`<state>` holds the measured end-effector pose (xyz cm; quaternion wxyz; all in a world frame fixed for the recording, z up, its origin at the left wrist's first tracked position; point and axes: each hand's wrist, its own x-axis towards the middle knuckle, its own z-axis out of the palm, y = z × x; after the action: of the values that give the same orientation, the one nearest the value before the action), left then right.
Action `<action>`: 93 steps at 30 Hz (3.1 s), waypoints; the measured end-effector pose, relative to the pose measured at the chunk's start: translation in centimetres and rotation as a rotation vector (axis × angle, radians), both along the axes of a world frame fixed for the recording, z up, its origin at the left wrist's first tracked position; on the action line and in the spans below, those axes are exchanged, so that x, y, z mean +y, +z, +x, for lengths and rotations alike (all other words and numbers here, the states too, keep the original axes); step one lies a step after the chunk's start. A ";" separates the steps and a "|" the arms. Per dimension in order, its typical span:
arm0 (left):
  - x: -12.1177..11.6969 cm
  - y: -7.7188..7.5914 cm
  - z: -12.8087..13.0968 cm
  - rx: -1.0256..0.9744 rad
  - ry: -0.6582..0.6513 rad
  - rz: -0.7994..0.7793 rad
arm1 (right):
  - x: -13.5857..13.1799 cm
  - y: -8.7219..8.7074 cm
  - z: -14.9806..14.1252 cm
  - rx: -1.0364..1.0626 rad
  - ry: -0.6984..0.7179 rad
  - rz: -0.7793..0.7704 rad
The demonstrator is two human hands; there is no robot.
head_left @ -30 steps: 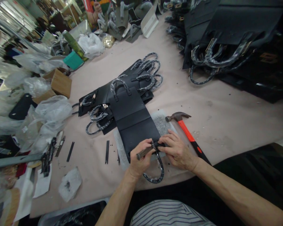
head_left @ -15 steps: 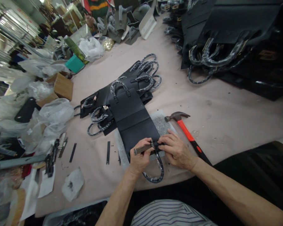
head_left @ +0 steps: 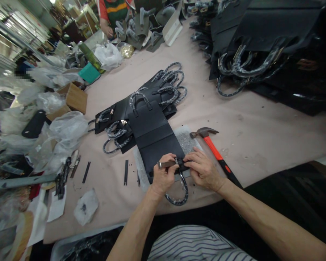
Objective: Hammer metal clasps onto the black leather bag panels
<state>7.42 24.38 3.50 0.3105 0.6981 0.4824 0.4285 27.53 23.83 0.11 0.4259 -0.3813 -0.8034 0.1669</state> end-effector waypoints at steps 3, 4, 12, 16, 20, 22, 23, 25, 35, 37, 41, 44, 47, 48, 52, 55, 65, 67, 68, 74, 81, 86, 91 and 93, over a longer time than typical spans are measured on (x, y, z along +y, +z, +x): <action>-0.1 0.0 0.5 -0.015 0.002 0.018 | -0.1 -0.4 -0.2 0.082 -0.052 0.045; -0.1 0.0 0.7 -0.018 0.007 0.017 | -0.1 -0.5 -0.2 0.100 -0.066 0.055; -0.1 -0.2 1.9 -0.060 0.045 0.042 | -0.2 -0.7 -0.4 0.116 -0.117 0.085; -0.1 -0.6 1.8 -0.049 0.056 0.038 | -0.2 -0.5 -0.6 0.136 -0.124 0.087; -0.3 -0.5 1.9 -0.038 0.049 0.053 | -0.3 0.4 -0.4 0.134 -0.139 0.036; -0.4 -0.6 1.9 -0.034 0.045 0.048 | -0.4 1.0 0.3 0.079 -0.209 0.027; -0.5 -0.6 2.0 -0.032 0.044 0.046 | -0.5 1.3 0.9 0.037 -0.263 0.033; -0.6 -0.8 2.0 -0.031 0.039 0.047 | -0.6 1.7 2.4 -0.060 -0.403 0.048; -0.3 -0.5 1.9 -0.006 0.075 -0.017 | -2.0 0.3 6.9 -0.522 -0.638 -0.385; 0.0 -0.3 1.8 -0.005 0.075 -0.052 | -2.0 0.2 6.4 -0.565 -0.638 -0.401; 0.3 -0.4 1.5 -0.036 0.046 -0.123 | -1.8 0.4 5.9 -0.590 -0.668 -0.463; 0.2 -0.6 1.3 -0.052 0.021 -0.119 | -1.8 0.5 5.9 -0.596 -0.677 -0.501; 0.1 -0.8 1.3 -0.042 0.038 -0.106 | -1.9 0.6 5.9 -0.565 -0.671 -0.529; 0.0 -0.8 1.4 -0.038 0.043 -0.105 | -1.9 0.7 5.8 -0.552 -0.668 -0.541; 0.0 -0.8 1.5 -0.033 0.058 -0.100 | -2.1 1.2 5.6 -0.513 -0.659 -0.578; 0.0 -0.9 1.5 -0.011 0.054 -0.084 | -2.1 1.6 5.5 -0.473 -0.646 -0.614; -0.1 -0.8 1.7 0.050 0.045 -0.003 | -0.6 3.6 5.5 0.006 -0.578 -1.035; -0.1 -0.6 1.8 0.047 0.058 -0.007 | -0.8 4.0 5.3 0.172 -0.518 -1.146; -0.1 -0.5 1.9 0.045 0.060 -0.015 | -0.9 4.2 5.2 0.248 -0.492 -1.190; -0.1 -0.6 1.8 0.079 0.052 -0.015 | -1.2 4.5 5.2 0.512 -0.428 -1.328; -0.2 -0.7 2.0 0.090 0.046 0.018 | -1.9 9.4 5.5 0.541 -0.404 -1.104; -0.4 -1.1 1.9 0.072 0.043 -0.004 | -3.7 17.0 5.6 0.093 -0.325 -0.491; -0.6 -1.1 1.7 0.064 0.053 -0.018 | -4.6 17.4 5.2 -0.403 -0.359 -0.254; -0.6 -0.9 1.7 0.062 0.048 -0.024 | -4.6 16.7 5.3 -0.544 -0.343 -0.239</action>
<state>9.17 23.76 2.56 0.2937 0.6954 0.5135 0.4080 32.79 19.21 16.85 0.1701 -0.5885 -0.7865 0.0782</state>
